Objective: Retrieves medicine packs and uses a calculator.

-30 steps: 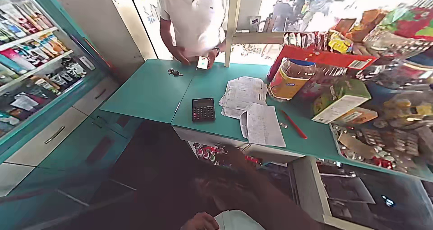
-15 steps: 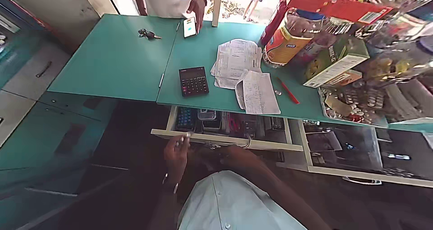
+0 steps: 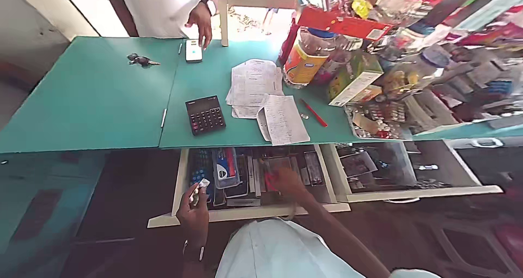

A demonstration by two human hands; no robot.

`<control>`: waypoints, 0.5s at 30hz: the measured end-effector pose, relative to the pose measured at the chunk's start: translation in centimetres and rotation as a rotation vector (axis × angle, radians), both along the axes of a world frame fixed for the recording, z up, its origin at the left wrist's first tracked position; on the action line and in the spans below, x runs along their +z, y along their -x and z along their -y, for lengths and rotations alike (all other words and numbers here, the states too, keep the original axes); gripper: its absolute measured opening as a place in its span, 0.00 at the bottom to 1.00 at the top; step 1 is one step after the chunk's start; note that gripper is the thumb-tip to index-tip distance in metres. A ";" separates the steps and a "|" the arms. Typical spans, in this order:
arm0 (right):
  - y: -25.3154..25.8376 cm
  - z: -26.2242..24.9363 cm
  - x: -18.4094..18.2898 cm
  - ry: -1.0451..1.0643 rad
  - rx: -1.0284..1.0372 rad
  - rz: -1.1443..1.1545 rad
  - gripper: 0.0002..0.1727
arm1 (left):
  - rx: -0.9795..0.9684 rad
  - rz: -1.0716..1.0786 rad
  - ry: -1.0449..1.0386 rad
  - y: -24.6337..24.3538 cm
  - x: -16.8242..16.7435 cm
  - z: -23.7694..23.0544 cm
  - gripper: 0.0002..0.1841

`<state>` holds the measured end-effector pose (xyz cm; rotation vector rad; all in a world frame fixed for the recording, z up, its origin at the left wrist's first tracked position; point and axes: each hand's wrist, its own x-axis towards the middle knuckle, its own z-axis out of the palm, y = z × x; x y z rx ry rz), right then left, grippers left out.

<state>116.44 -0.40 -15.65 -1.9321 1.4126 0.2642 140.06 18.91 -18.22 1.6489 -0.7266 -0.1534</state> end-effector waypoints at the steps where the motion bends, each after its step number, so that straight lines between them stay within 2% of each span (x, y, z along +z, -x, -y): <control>1: 1.9 -0.1 1.5 -0.035 0.009 0.117 0.37 | -0.036 -0.116 0.006 0.1 1.2 0.3 0.18; 4: 7.9 -0.4 5.8 -0.207 0.080 0.480 0.35 | -0.112 -0.441 0.055 1.0 4.8 1.7 0.22; 8: 12.6 1.0 8.0 -0.358 0.158 1.101 0.42 | -0.287 -0.615 0.208 2.8 7.4 6.7 0.17; 9: 13.0 1.2 7.8 -0.342 0.189 1.143 0.43 | -0.324 -0.647 0.232 3.2 7.8 7.9 0.18; 13: 9.3 0.7 6.3 -0.322 -0.090 1.299 0.29 | -0.511 -0.670 0.215 4.9 10.1 12.2 0.19; 15: 7.8 1.4 5.2 -0.434 -0.032 1.320 0.29 | -0.589 -0.672 0.196 5.8 11.2 14.4 0.17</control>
